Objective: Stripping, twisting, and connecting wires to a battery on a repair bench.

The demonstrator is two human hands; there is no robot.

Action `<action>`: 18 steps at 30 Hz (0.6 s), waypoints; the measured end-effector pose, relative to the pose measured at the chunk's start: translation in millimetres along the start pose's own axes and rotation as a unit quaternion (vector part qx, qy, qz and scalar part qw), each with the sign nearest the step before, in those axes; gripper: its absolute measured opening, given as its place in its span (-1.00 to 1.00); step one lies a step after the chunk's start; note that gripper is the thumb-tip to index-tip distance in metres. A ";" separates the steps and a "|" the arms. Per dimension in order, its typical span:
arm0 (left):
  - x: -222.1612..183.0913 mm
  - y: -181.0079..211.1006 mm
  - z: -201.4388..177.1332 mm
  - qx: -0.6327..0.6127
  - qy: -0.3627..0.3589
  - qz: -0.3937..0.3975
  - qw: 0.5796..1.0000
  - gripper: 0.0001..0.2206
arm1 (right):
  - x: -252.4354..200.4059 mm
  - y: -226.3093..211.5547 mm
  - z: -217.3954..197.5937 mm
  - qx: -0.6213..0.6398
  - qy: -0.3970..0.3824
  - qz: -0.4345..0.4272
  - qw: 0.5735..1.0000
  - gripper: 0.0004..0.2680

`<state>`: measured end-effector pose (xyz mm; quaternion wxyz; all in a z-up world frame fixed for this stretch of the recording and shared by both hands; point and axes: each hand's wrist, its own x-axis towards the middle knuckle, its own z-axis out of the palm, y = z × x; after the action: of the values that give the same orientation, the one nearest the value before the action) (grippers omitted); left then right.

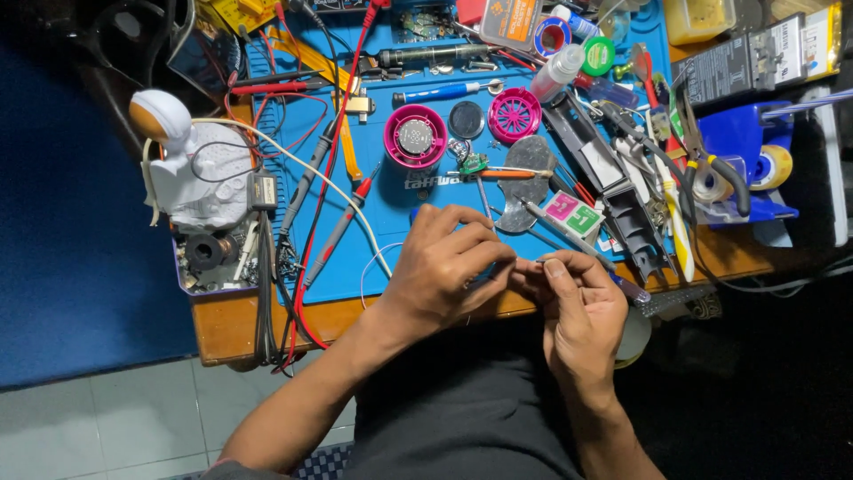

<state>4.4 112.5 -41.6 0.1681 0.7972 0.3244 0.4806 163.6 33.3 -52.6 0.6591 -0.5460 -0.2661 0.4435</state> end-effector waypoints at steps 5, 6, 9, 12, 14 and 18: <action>0.6 0.6 -2.5 -0.002 -0.003 -0.004 1.000 -0.95 | -1.1 -2.5 2.4 -0.005 -0.004 -0.002 1.000 -0.92; 0.6 0.4 -2.6 -0.001 -0.009 -0.003 1.000 -0.95 | -1.0 -3.5 3.3 -0.009 -0.006 -0.003 1.000 -0.92; 0.1 -0.7 -2.5 -0.002 -0.012 -0.003 1.000 -0.95 | -0.3 -2.8 2.7 -0.007 -0.006 -0.002 1.000 -0.93; 0.8 1.1 -4.0 -0.005 -0.019 -0.010 1.000 -0.96 | -0.2 -4.2 4.2 -0.008 -0.005 0.002 1.000 -0.92; 0.4 1.1 -4.0 -0.005 -0.020 -0.010 1.000 -0.96 | -0.9 -5.2 5.5 -0.013 -0.006 0.001 1.000 -0.92; -0.4 0.5 -3.7 -0.004 -0.027 -0.014 1.000 -0.95 | 0.9 -1.7 2.1 -0.017 -0.004 0.004 1.000 -0.92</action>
<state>1.2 111.7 -39.8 0.1867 0.8048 0.3287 0.4577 162.7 35.1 -50.5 0.6467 -0.5565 -0.2737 0.4439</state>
